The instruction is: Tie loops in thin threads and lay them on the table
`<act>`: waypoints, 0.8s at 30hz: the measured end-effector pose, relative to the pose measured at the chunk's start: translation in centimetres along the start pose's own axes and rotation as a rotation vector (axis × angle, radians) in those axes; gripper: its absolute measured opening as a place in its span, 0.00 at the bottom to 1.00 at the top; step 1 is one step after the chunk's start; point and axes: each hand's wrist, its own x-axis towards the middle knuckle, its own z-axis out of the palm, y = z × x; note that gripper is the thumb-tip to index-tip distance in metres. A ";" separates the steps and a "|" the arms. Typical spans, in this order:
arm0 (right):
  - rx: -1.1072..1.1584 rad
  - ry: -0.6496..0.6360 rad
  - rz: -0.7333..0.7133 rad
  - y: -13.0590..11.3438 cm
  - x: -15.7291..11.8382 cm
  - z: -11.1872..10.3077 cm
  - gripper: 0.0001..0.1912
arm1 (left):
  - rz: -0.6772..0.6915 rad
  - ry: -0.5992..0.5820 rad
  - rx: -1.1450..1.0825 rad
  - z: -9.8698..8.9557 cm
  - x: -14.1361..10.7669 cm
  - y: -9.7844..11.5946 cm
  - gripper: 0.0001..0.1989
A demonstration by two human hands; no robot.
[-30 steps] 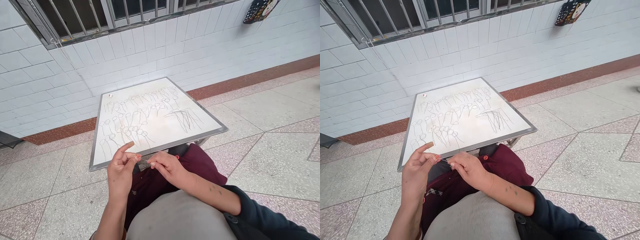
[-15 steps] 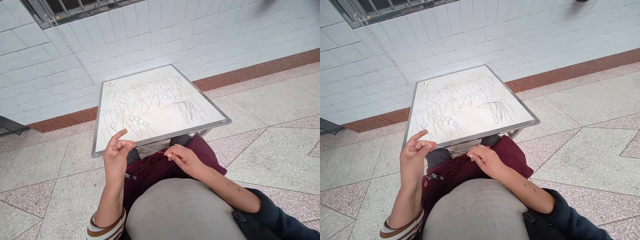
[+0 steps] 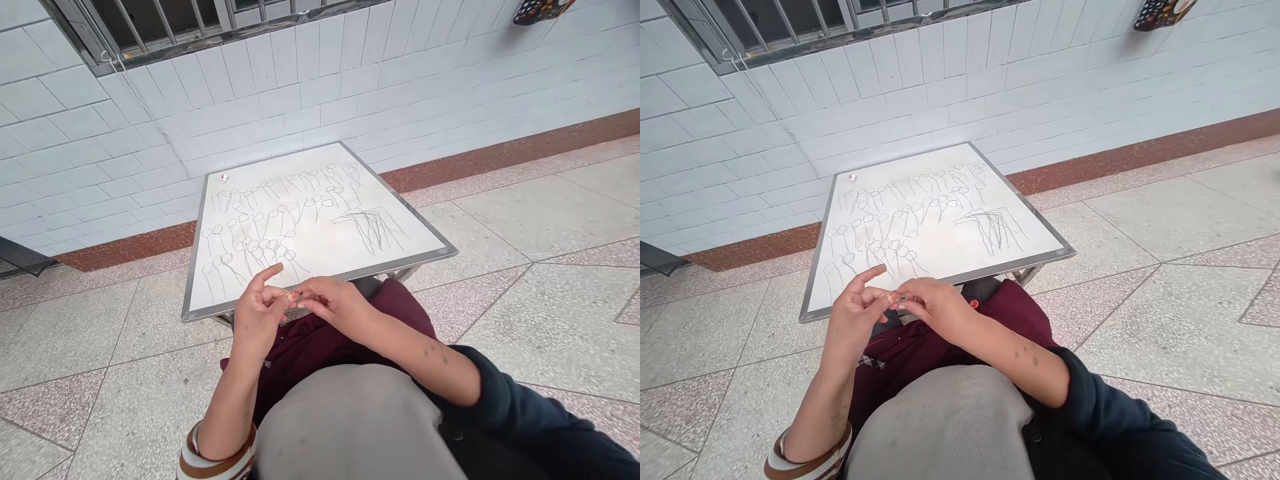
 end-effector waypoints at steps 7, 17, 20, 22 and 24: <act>0.143 0.056 0.152 0.9 -1.1 1.4 0.10 | -0.061 -0.070 -0.101 -2.0 -0.3 -0.7 0.30; 0.230 0.118 0.251 1.3 -1.6 1.3 0.17 | -0.123 0.042 -0.255 -3.0 -0.6 -2.2 0.26; 0.219 0.112 0.264 1.2 -1.7 1.3 0.17 | -0.127 0.057 -0.302 -3.0 -0.7 -2.3 0.24; 0.189 0.113 0.258 1.3 -1.7 1.2 0.16 | -0.139 0.048 -0.320 -2.9 -0.8 -2.2 0.25; 0.161 0.112 0.243 1.4 -1.9 1.1 0.16 | -0.147 0.026 -0.325 -2.7 -0.8 -2.1 0.25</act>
